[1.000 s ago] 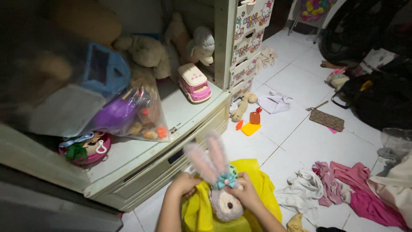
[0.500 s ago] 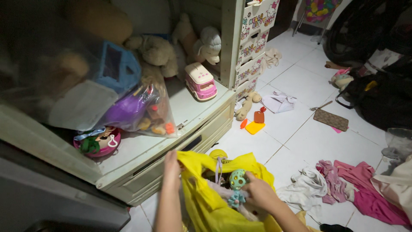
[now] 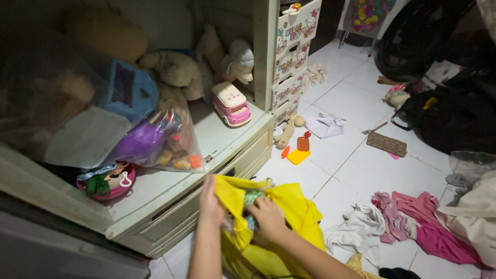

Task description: The person organizes a cluttered room by moving a suitcase, placing shoes on a rack, hanging a pair of pants, and sorting various toys and clothes into a cabinet and a yellow bag.

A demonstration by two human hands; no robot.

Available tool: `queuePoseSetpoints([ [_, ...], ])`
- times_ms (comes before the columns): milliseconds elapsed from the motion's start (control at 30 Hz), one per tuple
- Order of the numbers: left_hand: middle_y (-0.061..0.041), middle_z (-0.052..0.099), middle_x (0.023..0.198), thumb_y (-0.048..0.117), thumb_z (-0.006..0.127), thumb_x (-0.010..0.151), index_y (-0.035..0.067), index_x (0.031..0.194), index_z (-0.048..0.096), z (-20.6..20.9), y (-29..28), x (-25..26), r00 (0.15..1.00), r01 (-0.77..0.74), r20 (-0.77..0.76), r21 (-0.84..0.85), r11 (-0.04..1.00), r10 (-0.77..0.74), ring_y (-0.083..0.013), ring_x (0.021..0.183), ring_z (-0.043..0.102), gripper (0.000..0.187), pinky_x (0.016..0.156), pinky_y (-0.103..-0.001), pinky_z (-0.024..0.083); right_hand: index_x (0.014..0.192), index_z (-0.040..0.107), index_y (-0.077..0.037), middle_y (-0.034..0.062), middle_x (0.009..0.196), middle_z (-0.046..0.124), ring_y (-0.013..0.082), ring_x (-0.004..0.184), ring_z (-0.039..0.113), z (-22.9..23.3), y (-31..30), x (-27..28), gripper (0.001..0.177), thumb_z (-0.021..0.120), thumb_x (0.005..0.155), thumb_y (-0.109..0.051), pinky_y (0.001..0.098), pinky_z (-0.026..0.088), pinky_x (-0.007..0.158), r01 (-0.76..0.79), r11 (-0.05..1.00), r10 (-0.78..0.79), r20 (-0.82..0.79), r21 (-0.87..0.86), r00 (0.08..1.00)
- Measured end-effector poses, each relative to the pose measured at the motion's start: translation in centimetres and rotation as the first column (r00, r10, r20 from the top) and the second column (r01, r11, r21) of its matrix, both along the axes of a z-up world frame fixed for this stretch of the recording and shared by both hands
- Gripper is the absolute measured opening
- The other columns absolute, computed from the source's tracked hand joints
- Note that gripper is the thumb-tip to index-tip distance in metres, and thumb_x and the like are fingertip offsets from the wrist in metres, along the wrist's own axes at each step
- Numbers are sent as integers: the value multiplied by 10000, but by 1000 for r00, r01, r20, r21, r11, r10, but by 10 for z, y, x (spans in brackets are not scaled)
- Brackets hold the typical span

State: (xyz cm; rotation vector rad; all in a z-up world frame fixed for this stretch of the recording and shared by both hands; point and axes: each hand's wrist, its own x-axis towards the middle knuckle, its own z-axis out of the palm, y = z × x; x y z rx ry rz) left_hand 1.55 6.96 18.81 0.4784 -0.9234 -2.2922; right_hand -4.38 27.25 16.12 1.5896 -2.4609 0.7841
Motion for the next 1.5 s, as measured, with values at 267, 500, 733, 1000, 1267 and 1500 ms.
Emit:
queuePoseSetpoints([
  [267,-87,665,1014,295,573,1039,20,1160,642,-20,-30,14,934,94,351,-421,902,67,-197,935,641,308,784,-325,505,1431,528,-81,250,1416,544,392,1344,506,-111,60,-145,724,774,815,-371,431,431,1107,406,913,-351,424,-44,835],
  [500,-50,628,927,297,565,1025,61,1039,558,-35,-27,6,906,44,410,-333,942,103,-183,797,658,236,636,-306,548,1061,725,45,245,955,725,344,880,690,-139,97,-161,516,680,904,-444,446,559,783,453,778,-628,557,434,544],
  [733,-50,599,1003,239,625,1075,102,1166,599,-27,-33,10,995,-52,77,-200,978,68,-156,808,508,166,680,-313,399,1165,696,17,127,1036,764,224,863,727,-8,106,-195,309,555,993,-198,365,583,782,631,739,160,972,-235,174],
  [1000,-64,605,1228,230,509,1051,120,1246,543,47,-19,18,955,-144,-272,-83,986,116,-206,1118,583,227,1014,-401,463,1159,710,8,85,1014,741,174,839,692,102,41,-240,280,556,1013,-176,309,559,757,581,593,270,818,-557,509],
  [1267,-123,594,1222,209,515,1110,66,1263,509,-23,-5,-40,992,26,-114,-167,986,-46,-264,1138,567,209,1025,-421,451,1149,709,-4,73,915,691,168,770,597,11,54,-311,245,566,1022,-158,317,488,672,701,619,-247,760,-353,601],
  [1500,-31,467,1471,178,554,996,195,1452,385,-42,-2,-56,994,68,96,-267,961,-44,-200,1376,447,487,1080,-371,390,1384,631,-139,277,1292,564,411,1178,571,-64,84,-275,590,780,816,-83,439,475,1027,602,779,-527,335,-176,781],
])
